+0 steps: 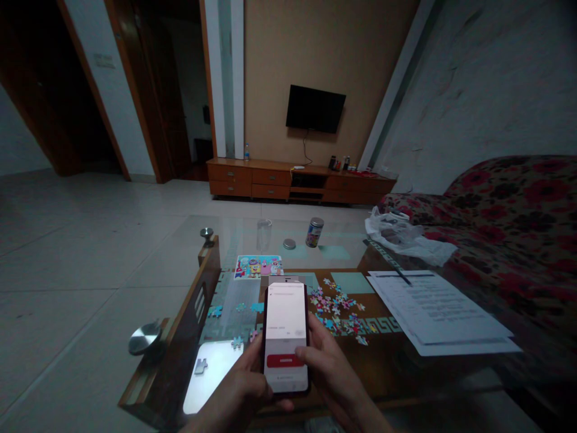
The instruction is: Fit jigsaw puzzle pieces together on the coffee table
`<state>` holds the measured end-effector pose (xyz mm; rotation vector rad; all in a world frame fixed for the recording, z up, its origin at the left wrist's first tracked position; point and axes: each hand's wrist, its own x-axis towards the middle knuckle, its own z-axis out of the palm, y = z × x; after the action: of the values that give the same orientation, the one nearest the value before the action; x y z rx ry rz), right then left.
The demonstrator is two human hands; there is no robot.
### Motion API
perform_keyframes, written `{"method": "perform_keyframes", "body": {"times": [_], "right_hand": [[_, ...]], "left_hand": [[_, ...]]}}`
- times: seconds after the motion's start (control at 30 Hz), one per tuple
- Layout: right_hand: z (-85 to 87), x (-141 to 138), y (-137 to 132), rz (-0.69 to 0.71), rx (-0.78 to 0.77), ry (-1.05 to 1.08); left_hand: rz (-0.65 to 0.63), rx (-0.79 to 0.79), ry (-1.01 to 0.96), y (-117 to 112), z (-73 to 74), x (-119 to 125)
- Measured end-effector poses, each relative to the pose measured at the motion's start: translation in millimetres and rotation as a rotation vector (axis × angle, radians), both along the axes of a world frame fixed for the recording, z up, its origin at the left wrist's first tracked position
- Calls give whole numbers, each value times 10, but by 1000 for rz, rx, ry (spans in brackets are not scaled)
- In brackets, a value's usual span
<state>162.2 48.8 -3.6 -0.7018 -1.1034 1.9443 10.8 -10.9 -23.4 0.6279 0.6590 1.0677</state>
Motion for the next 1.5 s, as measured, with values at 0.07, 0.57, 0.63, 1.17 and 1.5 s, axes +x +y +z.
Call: {"method": "perform_keyframes", "body": {"times": [0.07, 0.57, 0.63, 1.17, 1.5], "right_hand": [[-10, 10, 15, -31, -6, 4], [8, 45, 75, -310, -111, 27], [-4, 34, 72, -318, -134, 26], [-53, 56, 86, -292, -113, 23], [99, 26, 48, 19, 20, 80]], "left_hand": [[-4, 1, 13, 6, -31, 12], [-87, 27, 38, 3, -252, 103], [-80, 22, 49, 2, -240, 109], [-61, 6, 67, 16, -296, 125], [46, -9, 39, -12, -93, 58]]}}
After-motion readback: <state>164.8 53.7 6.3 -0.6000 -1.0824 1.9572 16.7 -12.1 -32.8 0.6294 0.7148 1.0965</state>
